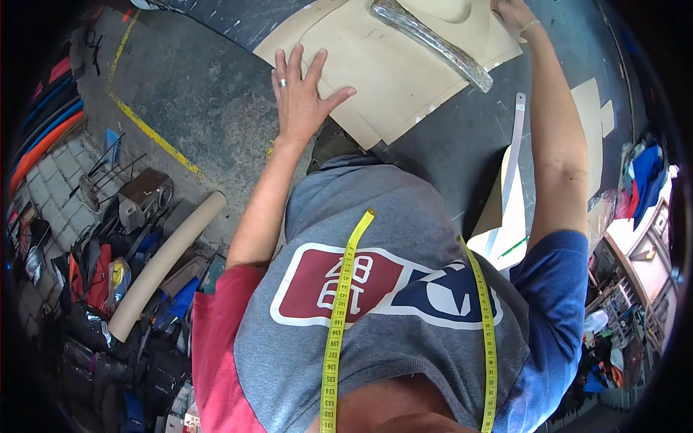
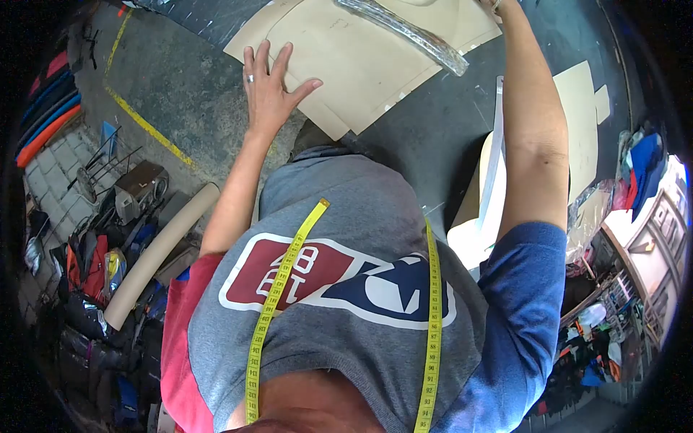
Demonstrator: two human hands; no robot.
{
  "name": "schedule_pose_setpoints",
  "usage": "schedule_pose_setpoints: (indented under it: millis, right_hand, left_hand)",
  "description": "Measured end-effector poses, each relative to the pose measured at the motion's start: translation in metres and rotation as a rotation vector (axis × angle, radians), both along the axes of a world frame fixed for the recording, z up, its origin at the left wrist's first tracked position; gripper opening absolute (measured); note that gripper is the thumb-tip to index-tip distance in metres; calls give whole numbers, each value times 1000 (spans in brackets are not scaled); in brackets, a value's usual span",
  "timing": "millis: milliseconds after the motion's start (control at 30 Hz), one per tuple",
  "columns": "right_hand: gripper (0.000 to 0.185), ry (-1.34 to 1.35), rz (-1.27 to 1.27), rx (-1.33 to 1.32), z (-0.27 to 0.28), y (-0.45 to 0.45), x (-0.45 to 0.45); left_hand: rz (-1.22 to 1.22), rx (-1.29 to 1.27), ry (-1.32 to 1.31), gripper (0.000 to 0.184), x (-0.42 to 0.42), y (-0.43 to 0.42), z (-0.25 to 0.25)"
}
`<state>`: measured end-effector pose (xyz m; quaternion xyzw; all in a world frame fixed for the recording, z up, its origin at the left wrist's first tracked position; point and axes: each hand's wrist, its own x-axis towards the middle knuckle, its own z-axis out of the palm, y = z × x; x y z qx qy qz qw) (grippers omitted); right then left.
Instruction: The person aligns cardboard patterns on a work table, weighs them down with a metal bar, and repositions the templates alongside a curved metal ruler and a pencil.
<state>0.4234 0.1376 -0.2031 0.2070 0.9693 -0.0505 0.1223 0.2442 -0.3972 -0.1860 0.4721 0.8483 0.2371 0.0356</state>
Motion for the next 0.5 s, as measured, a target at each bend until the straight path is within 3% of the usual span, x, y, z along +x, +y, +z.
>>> schedule_pose_setpoints:
  millis: [200,300,500]
  right_hand:
    - [29,-198,392,171,-9,23,-1]
    - [33,-269,449,216,-13,30,-2]
    - [22,-159,424,174,-11,25,3]
  left_hand:
    - [2,-25,40,90,2,0,1]
    - [2,-32,49,90,2,1,-1]
    - [24,-83,59,91,5,3,3]
